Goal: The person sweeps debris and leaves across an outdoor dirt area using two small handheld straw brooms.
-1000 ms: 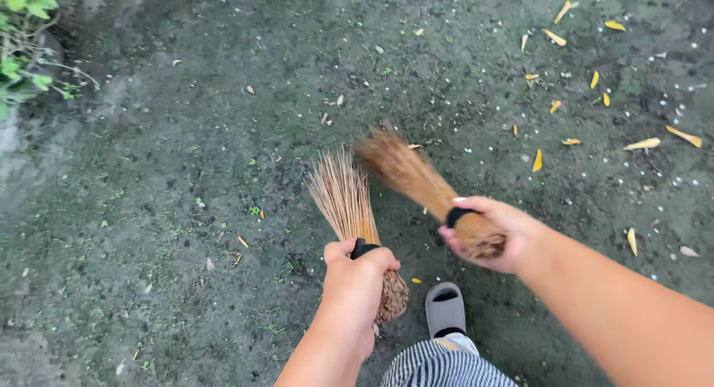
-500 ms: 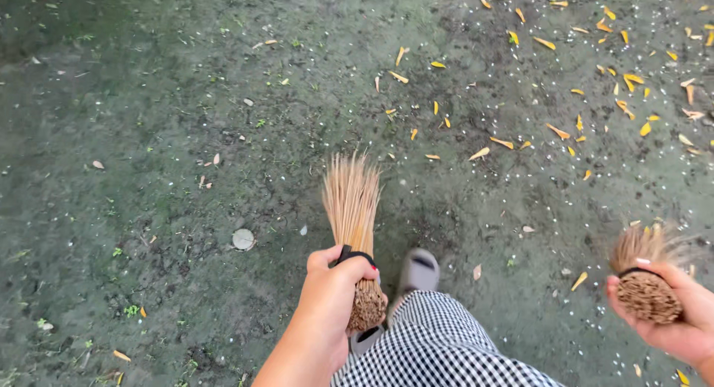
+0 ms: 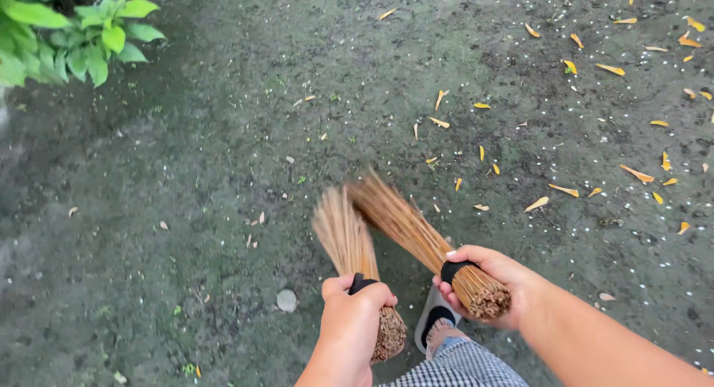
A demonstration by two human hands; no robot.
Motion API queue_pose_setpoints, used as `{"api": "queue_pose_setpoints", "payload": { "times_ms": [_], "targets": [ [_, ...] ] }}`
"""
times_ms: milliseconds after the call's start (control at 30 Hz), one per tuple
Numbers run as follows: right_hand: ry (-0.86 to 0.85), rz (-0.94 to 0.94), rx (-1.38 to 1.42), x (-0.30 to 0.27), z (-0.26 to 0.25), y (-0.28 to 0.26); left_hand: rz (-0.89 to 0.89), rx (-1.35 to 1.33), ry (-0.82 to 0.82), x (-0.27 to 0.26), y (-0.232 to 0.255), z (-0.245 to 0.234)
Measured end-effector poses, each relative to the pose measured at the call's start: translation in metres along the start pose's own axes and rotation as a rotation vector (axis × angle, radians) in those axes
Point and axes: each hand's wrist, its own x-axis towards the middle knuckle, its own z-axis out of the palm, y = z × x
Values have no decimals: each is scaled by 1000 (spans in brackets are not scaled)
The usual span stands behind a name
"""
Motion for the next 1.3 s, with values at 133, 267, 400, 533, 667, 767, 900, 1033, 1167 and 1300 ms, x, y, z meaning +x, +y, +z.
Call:
{"api": "queue_pose_setpoints", "payload": {
  "times_ms": [133, 267, 400, 533, 667, 767, 900, 1033, 1167, 1300],
  "targets": [
    [181, -4, 159, -6, -78, -55, -98, -44, 32, 24, 44, 27],
    [233, -65, 556, -88, -231, -78, -178, -85, -21, 36, 82, 65],
    [409, -363, 576, -128, -302, -99, -202, -108, -83, 42, 106, 97],
    [414, -497, 401, -101, -252, -89, -163, -170, -180, 47, 122, 106],
    [192, -458, 192, -70, -125, -90, -85, -173, -178, 60, 134, 102],
    [260, -274, 272, -46, -37, -96, 104, -48, -77, 83, 144, 94],
    [43, -214, 233, 5, 23, -126, 145, 40, -49, 110, 169, 85],
    [167, -100, 261, 31, -2, -170, -8, 19, -83, 144, 209, 96],
    [286, -144, 598, -20, -99, -186, -125, -25, -222, 166, 242, 95],
    [464, -327, 612, -36, -99, -186, -128, -29, -310, 186, 273, 94]
  ]
}}
